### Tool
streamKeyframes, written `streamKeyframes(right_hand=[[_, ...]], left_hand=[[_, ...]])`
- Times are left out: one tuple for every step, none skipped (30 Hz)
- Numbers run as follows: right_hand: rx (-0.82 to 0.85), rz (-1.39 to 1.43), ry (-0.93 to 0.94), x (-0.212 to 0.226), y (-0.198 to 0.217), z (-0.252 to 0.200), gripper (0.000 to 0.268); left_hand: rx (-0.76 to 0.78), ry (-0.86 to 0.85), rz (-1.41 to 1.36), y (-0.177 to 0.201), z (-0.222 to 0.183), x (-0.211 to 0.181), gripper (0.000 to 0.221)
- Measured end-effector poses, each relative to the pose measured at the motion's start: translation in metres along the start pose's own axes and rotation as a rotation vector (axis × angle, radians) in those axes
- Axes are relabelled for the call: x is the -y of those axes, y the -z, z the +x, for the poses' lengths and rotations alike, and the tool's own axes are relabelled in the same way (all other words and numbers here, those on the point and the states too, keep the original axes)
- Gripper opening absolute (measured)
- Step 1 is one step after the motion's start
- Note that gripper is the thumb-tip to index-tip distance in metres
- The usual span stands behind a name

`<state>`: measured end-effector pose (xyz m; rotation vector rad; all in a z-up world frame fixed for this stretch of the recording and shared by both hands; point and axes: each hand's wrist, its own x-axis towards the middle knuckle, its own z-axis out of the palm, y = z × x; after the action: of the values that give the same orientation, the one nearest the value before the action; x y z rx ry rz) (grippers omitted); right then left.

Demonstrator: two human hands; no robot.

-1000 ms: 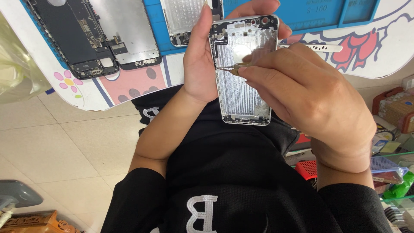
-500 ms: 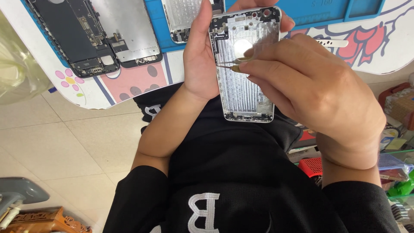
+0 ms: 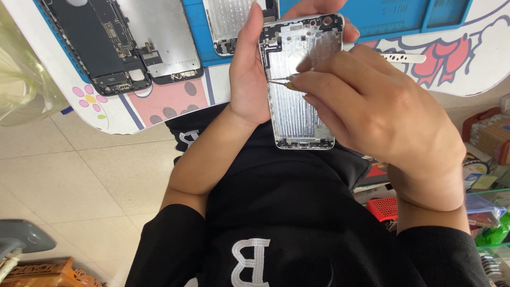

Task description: The recorder is disassembling or repairing the internal components of a mobile phone chassis using tools.

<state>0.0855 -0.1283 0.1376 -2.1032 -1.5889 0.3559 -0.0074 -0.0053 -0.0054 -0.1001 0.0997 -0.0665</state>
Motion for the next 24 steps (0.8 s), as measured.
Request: streamKeyframes(right_hand=[[0.016, -0.028, 0.008, 0.000, 0.000, 0.001, 0.026], [0.028, -0.063, 0.019, -0.001, 0.001, 0.003, 0.024], [0.025, -0.077, 0.027, -0.004, -0.001, 0.002, 0.024], [0.016, -0.106, 0.039, -0.007, -0.004, 0.003, 0.019], [0.008, -0.134, 0.051, -0.009, -0.006, 0.003, 0.019], [0.001, -0.139, 0.065, -0.010, -0.007, 0.002, 0.019], [0.028, -0.178, 0.066, -0.011, -0.009, 0.000, 0.018], [0.057, -0.218, 0.068, -0.013, -0.010, -0.001, 0.019], [0.050, -0.223, 0.083, -0.011, -0.011, -0.001, 0.019], [0.084, -0.206, 0.064, -0.010, -0.010, -0.003, 0.016], [0.117, -0.190, 0.044, -0.010, -0.009, -0.005, 0.015], [0.114, -0.202, 0.052, -0.010, -0.008, -0.005, 0.015], [0.159, -0.242, 0.093, -0.010, -0.006, -0.005, 0.016], [0.199, -0.277, 0.133, -0.009, -0.006, -0.005, 0.024], [0.191, -0.285, 0.140, -0.006, -0.003, 0.002, 0.024], [0.119, -0.226, 0.147, -0.002, -0.001, 0.008, 0.029], [0.047, -0.168, 0.154, 0.002, 0.001, 0.014, 0.034], [0.041, -0.167, 0.159, 0.000, -0.002, 0.009, 0.034], [0.088, -0.205, 0.108, -0.001, -0.006, 0.004, 0.034], [0.132, -0.237, 0.056, -0.003, -0.011, -0.001, 0.037], [0.122, -0.232, 0.060, -0.004, -0.011, 0.000, 0.037], [0.121, -0.240, 0.044, -0.004, -0.011, -0.001, 0.031], [0.119, -0.249, 0.027, -0.004, -0.012, -0.001, 0.025], [0.112, -0.244, 0.026, -0.004, -0.011, -0.002, 0.025]], left_hand=[[0.045, -0.008, 0.103, 0.004, -0.002, 0.000, 0.077], [0.099, -0.017, 0.210, 0.007, -0.001, -0.001, 0.075], [0.114, -0.021, 0.214, 0.006, 0.001, 0.000, 0.075], [0.123, -0.013, 0.177, 0.004, 0.002, -0.001, 0.076], [0.133, -0.004, 0.141, 0.003, 0.003, -0.001, 0.076], [0.141, -0.013, 0.152, 0.002, 0.004, -0.001, 0.076], [0.121, -0.014, 0.135, 0.002, 0.004, 0.000, 0.077], [0.101, -0.018, 0.116, 0.002, 0.005, 0.000, 0.078], [0.109, -0.028, 0.126, 0.004, 0.003, -0.001, 0.078], [0.117, -0.039, 0.127, 0.006, 0.004, 0.001, 0.077], [0.125, -0.049, 0.128, 0.009, 0.004, 0.003, 0.077], [0.139, -0.054, 0.130, 0.009, 0.006, 0.003, 0.077], [0.149, -0.048, 0.070, 0.010, 0.007, 0.004, 0.077], [0.156, -0.041, 0.015, 0.010, 0.007, 0.002, 0.076], [0.165, -0.043, 0.024, 0.007, 0.008, 0.002, 0.076], [0.147, -0.036, 0.014, 0.005, 0.007, 0.002, 0.077], [0.129, -0.029, 0.004, 0.002, 0.006, 0.002, 0.078], [0.131, -0.031, 0.011, 0.001, 0.006, 0.001, 0.078], [0.119, -0.033, 0.029, 0.000, 0.006, 0.001, 0.077], [0.104, -0.033, 0.051, -0.002, 0.004, 0.000, 0.077], [0.101, -0.034, 0.062, 0.000, 0.006, 0.000, 0.077], [0.096, -0.022, 0.029, 0.002, 0.006, 0.001, 0.078], [0.091, -0.009, -0.005, 0.004, 0.007, 0.002, 0.078], [0.088, -0.006, 0.003, 0.005, 0.006, 0.003, 0.078]])
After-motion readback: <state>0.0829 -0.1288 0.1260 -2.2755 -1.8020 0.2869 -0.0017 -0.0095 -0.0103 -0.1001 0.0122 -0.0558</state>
